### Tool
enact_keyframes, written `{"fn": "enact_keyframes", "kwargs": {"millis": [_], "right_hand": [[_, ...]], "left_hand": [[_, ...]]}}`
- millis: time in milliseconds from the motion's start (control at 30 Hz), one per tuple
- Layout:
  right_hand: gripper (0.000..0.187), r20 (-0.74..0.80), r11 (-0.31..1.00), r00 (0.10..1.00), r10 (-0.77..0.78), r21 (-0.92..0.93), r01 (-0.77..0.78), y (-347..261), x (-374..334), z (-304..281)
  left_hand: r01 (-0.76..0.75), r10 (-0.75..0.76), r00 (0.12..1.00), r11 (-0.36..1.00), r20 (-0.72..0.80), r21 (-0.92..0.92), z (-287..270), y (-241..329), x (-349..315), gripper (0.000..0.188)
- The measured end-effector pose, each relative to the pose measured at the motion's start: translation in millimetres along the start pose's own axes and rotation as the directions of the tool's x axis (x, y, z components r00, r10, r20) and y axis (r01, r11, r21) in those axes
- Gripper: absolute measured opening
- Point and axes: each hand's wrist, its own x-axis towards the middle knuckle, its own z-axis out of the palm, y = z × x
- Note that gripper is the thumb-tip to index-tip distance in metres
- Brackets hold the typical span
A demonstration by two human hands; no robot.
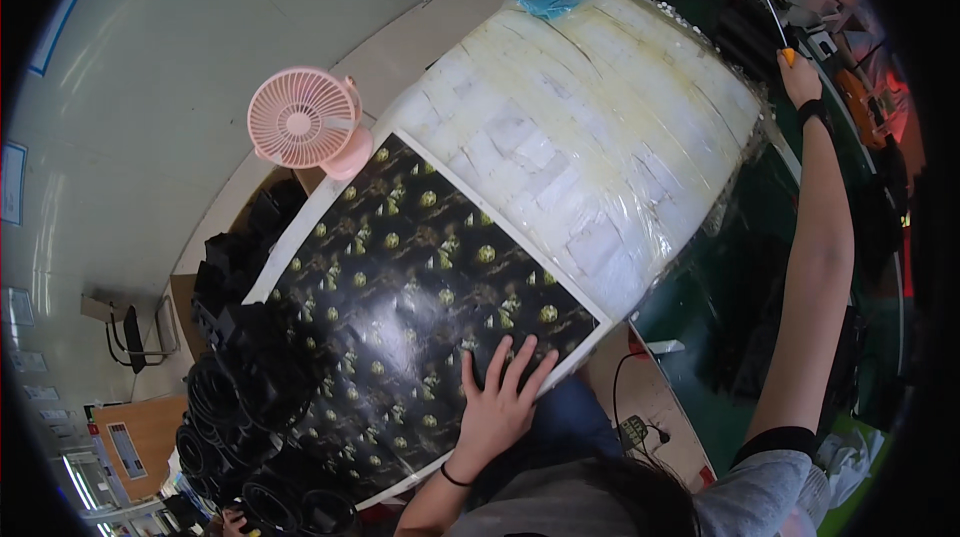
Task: Assembling and securing electronic components into plastic cases using a screwdriver.
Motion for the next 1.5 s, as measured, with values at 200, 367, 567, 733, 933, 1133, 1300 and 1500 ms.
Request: {"fn": "enact_keyframes", "kwargs": {"millis": [200,367,567,733,933,1133,1300,1500], "right_hand": [[0.047,0.3,0.887,0.953,0.038,0.43,-0.171,-25.6,-33.2,-31.3],[0.041,0.355,0.722,0.924,-0.141,0.675,-0.149,-113.7,-92.6,-41.7],[0.047,0.364,0.66,0.922,-0.133,0.727,-0.191,-100.5,-107.0,-18.8],[0.047,0.355,0.582,0.877,-0.325,0.806,-0.111,-167.3,-164.8,-50.6],[0.034,0.478,0.45,0.52,-0.708,0.873,-0.189,-284.9,-290.0,-140.5],[0.047,0.111,0.605,0.77,-0.628,0.692,0.394,-318.3,-341.2,-172.6],[0.038,-0.131,0.676,0.719,-0.683,0.259,0.69,-309.8,-362.7,-94.1],[0.027,-0.22,0.744,0.759,-0.613,0.162,0.648,-345.8,-441.0,-117.8]], "left_hand": [[-0.026,0.023,0.998,0.999,-0.056,-0.043,2.8,-2.8,-3.7,0.09],[-0.054,0.051,0.989,0.998,-0.141,-0.02,0.2,-4.1,-5.3,0.09],[-0.112,0.093,0.941,0.993,-0.324,-0.04,20.7,-6.2,-9.0,0.078],[-0.133,0.071,0.876,0.986,-0.477,-0.097,29.4,-11.1,-27.3,0.059],[-0.012,-0.196,0.804,0.938,-0.561,-0.346,31.8,-14.8,-64.5,0.048],[0.112,-0.27,0.812,0.942,-0.517,-0.316,28.7,-35.8,-123.1,0.038],[0.117,-0.289,0.811,0.932,-0.509,-0.343,32.2,-43.7,-157.9,0.041],[0.132,-0.264,0.833,0.949,-0.487,-0.288,27.1,-38.2,-156.8,0.047]]}}
